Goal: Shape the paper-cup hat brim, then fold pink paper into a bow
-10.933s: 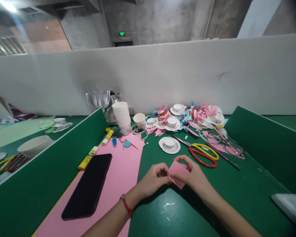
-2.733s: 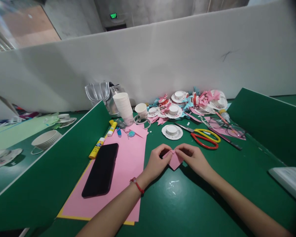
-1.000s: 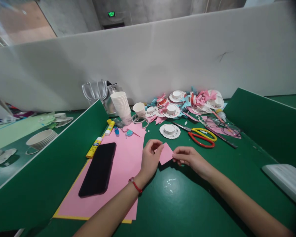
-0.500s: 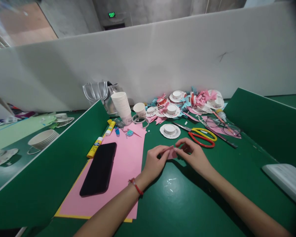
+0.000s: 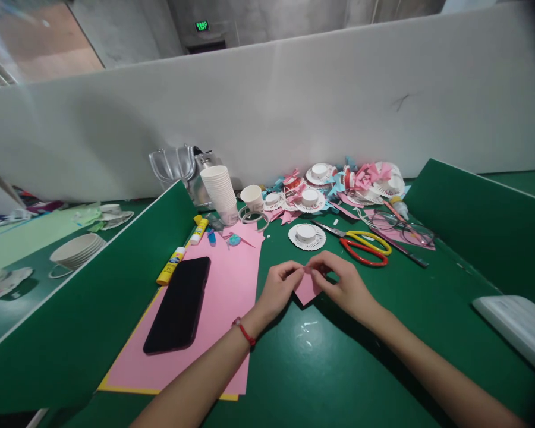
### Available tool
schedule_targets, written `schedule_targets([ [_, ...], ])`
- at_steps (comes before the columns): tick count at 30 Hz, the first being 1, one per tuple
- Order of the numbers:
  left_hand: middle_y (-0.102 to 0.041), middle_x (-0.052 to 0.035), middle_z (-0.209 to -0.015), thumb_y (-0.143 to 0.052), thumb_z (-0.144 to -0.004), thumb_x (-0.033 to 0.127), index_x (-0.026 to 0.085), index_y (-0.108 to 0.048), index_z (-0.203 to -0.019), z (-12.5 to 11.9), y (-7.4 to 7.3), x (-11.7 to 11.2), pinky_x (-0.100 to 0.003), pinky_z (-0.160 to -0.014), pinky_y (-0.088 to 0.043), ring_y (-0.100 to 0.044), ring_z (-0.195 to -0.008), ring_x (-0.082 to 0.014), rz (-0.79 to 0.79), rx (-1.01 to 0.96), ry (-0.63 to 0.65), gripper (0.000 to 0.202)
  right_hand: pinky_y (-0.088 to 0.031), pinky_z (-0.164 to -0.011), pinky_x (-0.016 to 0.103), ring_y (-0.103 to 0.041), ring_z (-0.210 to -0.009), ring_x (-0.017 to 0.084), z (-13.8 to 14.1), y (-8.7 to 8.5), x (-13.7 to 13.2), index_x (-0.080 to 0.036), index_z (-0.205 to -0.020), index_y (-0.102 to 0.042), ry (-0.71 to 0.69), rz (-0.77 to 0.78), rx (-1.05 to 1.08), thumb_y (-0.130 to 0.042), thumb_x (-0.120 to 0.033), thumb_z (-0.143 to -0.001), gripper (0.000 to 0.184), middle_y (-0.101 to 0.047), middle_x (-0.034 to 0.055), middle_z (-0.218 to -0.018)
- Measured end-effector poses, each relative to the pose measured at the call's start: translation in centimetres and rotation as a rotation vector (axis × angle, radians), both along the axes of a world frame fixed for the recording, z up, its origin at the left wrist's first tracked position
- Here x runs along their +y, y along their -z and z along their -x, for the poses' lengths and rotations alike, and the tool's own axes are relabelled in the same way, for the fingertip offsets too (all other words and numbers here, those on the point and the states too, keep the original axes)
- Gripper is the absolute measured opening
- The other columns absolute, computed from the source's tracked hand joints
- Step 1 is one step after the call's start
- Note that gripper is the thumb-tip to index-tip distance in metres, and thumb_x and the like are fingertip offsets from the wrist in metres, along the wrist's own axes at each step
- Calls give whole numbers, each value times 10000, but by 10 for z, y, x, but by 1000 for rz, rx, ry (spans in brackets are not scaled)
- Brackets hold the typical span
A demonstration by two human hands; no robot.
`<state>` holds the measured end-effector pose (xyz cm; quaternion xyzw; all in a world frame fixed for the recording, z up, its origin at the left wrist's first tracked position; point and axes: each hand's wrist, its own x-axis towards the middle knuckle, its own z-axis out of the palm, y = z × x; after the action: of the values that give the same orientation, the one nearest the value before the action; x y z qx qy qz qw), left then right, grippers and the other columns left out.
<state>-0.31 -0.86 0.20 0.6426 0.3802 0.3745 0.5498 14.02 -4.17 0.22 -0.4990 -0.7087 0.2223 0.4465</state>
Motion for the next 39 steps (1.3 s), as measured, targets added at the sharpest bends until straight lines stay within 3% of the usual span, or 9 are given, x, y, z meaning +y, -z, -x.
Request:
schedule_targets([
  [4,-436,40,-543,-499,-699,182,136,-531,-556,0,0,1,-203,-539,-300,-363,-539,-90,57,-32,1,154,-408,-600,244,-491,-637,126,-1,1,1,-181,-781,-517,-57,-61,-60,-441,-73,-745,137,-506,6,-693],
  [9,-486,21,-594,-493,-717,229,131,-552,-604,1,-1,1,-206,-570,-315,-404,-585,-103,127,-71,32,161,-420,-625,250,-512,-682,139,-6,0,0,-183,-817,-527,-122,-122,-110,-431,-95,-765,140,-528,37,-752],
  [19,-537,6,-627,-510,-741,236,127,-589,-646,2,1,2,-210,-582,-354,-449,-607,-110,38,-10,39,165,-440,-657,269,-541,-733,152,-6,-1,-2,-214,-801,-583,-121,-100,-123,-418,-191,-801,167,-554,58,-819],
  [21,-563,-7,-653,-507,-747,234,124,-596,-668,2,1,0,-214,-593,-369,-474,-629,-118,-6,9,9,162,-448,-662,274,-555,-736,159,-4,-2,-2,-205,-783,-596,-59,-39,-4,-475,-203,-770,121,-573,53,-809],
  [24,-588,-21,-679,-505,-753,239,124,-598,-687,1,0,-4,-220,-608,-390,-503,-653,-130,-104,50,-47,161,-465,-633,273,-574,-695,164,-1,-2,-2,-180,-778,-601,48,171,227,-568,-263,-713,110,-609,46,-760],
  [29,-587,-20,-672,-490,-768,234,135,-597,-686,1,-3,-9,-219,-596,-394,-509,-640,-128,-230,121,-67,168,-447,-581,248,-561,-619,142,1,-3,-1,-153,-689,-630,48,387,414,-620,-303,-660,153,-625,21,-659],
  [39,-589,-11,-635,-523,-738,229,134,-607,-654,2,-2,-6,-211,-567,-396,-500,-601,-116,-96,36,-17,152,-385,-521,217,-491,-524,87,-4,-4,-2,-147,-668,-655,1,601,636,-663,-290,-603,158,-593,-16,-585],
])
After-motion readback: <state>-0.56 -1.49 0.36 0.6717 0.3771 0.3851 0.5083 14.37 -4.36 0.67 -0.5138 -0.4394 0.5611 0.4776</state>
